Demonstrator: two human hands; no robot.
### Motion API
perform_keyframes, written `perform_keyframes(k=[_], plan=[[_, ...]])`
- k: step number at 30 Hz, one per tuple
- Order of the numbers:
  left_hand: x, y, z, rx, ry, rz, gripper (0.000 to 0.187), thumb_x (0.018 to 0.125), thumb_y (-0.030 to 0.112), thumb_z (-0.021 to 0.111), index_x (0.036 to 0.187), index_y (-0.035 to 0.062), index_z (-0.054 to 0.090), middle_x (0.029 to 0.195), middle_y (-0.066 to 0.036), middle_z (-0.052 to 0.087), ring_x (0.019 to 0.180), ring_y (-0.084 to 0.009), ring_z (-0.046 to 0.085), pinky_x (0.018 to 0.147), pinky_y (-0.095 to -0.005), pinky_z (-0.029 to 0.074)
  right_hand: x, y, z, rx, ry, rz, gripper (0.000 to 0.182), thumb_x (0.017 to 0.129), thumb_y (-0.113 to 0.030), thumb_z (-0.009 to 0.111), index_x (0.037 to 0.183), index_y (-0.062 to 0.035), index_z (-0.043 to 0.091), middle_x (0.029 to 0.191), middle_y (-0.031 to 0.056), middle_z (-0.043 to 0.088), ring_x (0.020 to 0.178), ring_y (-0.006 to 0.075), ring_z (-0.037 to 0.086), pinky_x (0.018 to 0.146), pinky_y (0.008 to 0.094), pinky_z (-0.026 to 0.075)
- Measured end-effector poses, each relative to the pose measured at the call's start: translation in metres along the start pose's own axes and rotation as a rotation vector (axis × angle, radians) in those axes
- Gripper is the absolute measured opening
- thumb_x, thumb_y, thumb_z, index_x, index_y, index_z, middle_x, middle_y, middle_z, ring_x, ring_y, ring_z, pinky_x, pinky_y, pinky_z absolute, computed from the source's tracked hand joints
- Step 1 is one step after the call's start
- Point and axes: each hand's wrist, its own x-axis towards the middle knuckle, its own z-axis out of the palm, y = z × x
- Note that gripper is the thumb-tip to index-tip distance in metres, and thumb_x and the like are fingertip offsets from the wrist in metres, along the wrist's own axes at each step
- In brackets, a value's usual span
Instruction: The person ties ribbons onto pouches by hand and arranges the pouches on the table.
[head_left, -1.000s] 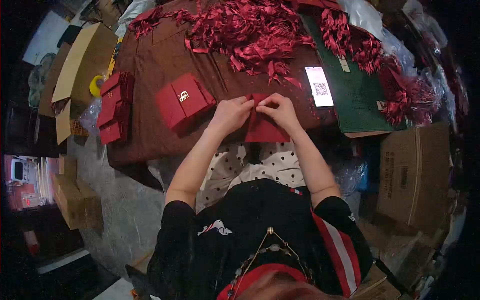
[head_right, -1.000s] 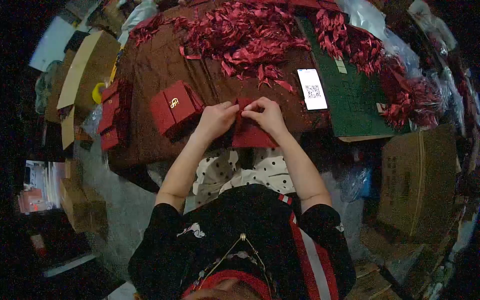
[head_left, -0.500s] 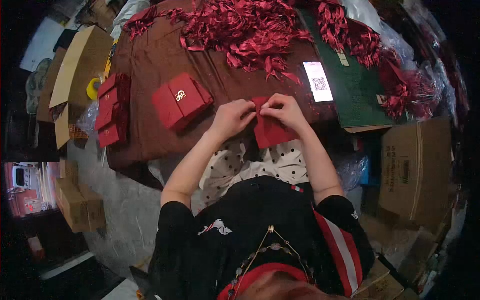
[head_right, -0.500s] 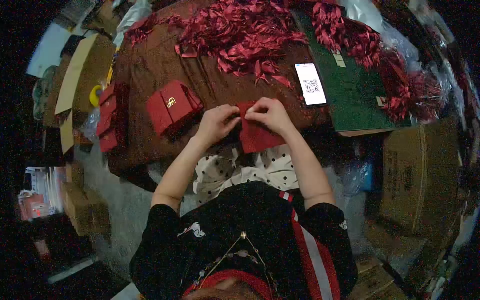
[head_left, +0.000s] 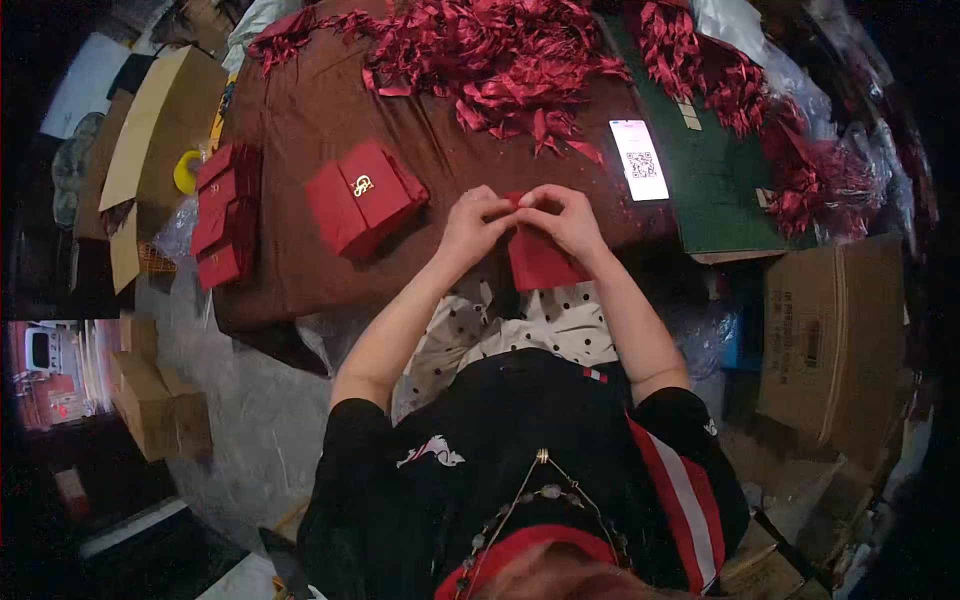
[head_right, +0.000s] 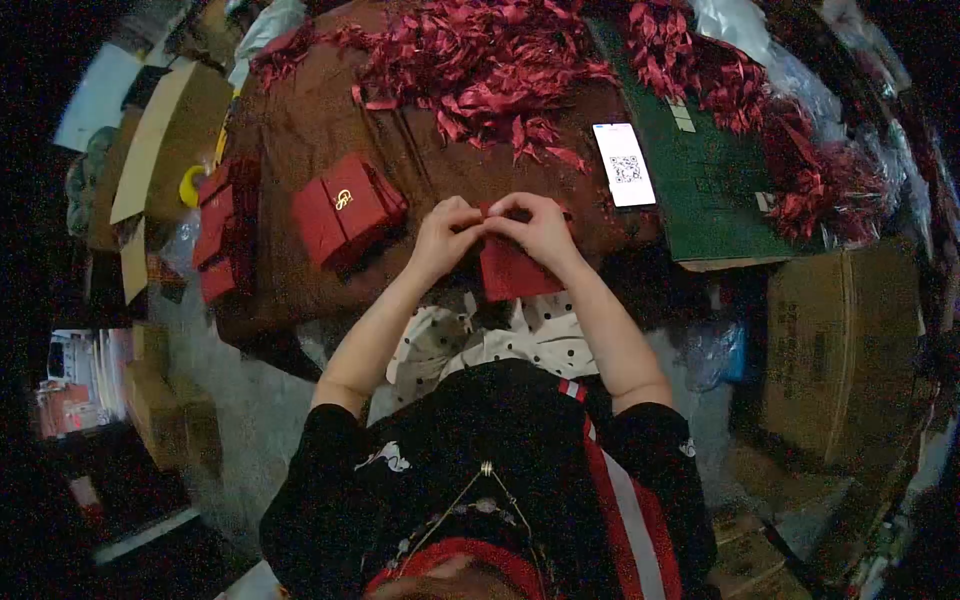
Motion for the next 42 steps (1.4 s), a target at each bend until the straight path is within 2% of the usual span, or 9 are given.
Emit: perform_keyframes(k=[2,5,11,21,24,27,30,34,42], plan=[[0.001,0.001,0.000,0.130,0.109,0.119,0.019,0.085,0.010,0.069,0.102,0.0023,0.069,0.094,-0.010,0.058,0.095,-0.0298,0.059,0.079,-0.0406,0.049,-0.008,-0.013,-0.003,0.033,-0.017,0.027,0.036,0.081,-0.014,0.081,0.112,-0.0060,0.065,0.112,0.0063,0.066,0.096,0.0166,0.066,0.083,0.0316,0.054],[0.008,0.018,-0.009,0.350,0.130,0.169,0.015,0.083,0.006,0.065,0.097,0.0023,0.068,0.105,-0.011,0.058,0.099,-0.0333,0.058,0.079,-0.0442,0.050,-0.028,-0.028,-0.006,-0.579,0.177,-0.358,0.062,0.072,-0.019,0.087,0.122,-0.0106,0.051,0.124,0.0121,0.047,0.107,0.0320,0.061,0.084,0.0413,0.055],[0.031,0.038,-0.039,0.886,-0.211,0.047,0.014,0.083,0.006,0.060,0.091,0.0033,0.071,0.114,-0.012,0.056,0.108,-0.0303,0.057,0.081,-0.0440,0.055,-0.034,-0.007,-0.001,-0.693,0.237,-0.246,0.071,0.068,-0.021,0.089,0.125,-0.0070,0.048,0.132,0.0136,0.045,0.108,0.0343,0.061,0.086,0.0431,0.054],[0.038,0.021,-0.059,0.675,0.434,-0.036,0.011,0.089,0.013,0.067,0.091,0.0027,0.071,0.107,-0.012,0.057,0.096,-0.0340,0.061,0.075,-0.0445,0.053,-0.017,-0.005,0.016,-0.901,0.392,-0.211,0.078,0.070,-0.041,0.086,0.129,-0.0063,0.048,0.129,0.0150,0.047,0.108,0.0384,0.058,0.087,0.0455,0.053],[0.030,0.021,-0.032,0.609,0.561,-0.091,0.026,0.092,0.022,0.068,0.111,0.0035,0.065,0.109,-0.017,0.056,0.100,-0.0373,0.060,0.078,-0.0450,0.052,-0.011,-0.007,0.017,-0.904,0.416,-0.171,0.080,0.069,-0.042,0.086,0.130,-0.0065,0.048,0.129,0.0148,0.047,0.107,0.0388,0.057,0.088,0.0449,0.052],[-0.005,0.038,-0.003,0.533,0.399,-0.136,0.058,0.084,0.032,0.075,0.127,0.0018,0.049,0.117,-0.024,0.050,0.105,-0.0428,0.056,0.083,-0.0486,0.051,-0.014,-0.021,-0.003,-0.443,0.302,-0.160,0.066,0.076,-0.028,0.084,0.129,-0.0085,0.051,0.128,0.0131,0.050,0.092,0.0278,0.066,0.079,0.0390,0.055],[-0.033,0.039,0.016,0.553,0.219,-0.325,0.067,0.077,0.041,0.080,0.125,0.0027,0.051,0.116,-0.020,0.052,0.108,-0.0405,0.055,0.083,-0.0481,0.051,-0.027,-0.037,-0.039,-0.541,0.421,-0.166,0.042,0.083,-0.016,0.077,0.120,-0.0087,0.061,0.115,0.0107,0.061,0.076,0.0222,0.067,0.070,0.0345,0.055],[-0.041,0.031,0.024,0.447,0.331,-0.330,0.063,0.076,0.043,0.080,0.121,0.0052,0.055,0.113,-0.015,0.055,0.108,-0.0370,0.055,0.087,-0.0477,0.050,-0.037,-0.033,-0.075,-0.796,0.297,0.004,0.034,0.082,-0.019,0.076,0.115,-0.0114,0.068,0.103,0.0086,0.066,0.075,0.0243,0.066,0.071,0.0357,0.054],[-0.041,0.026,0.013,0.267,0.443,-0.246,0.046,0.080,0.035,0.083,0.105,0.0038,0.061,0.103,-0.013,0.061,0.102,-0.0325,0.055,0.085,-0.0458,0.046,-0.026,-0.004,-0.056,-0.750,0.207,-0.209,0.022,0.080,-0.022,0.075,0.098,-0.0102,0.069,0.098,0.0073,0.065,0.096,0.0280,0.065,0.082,0.0394,0.053]])
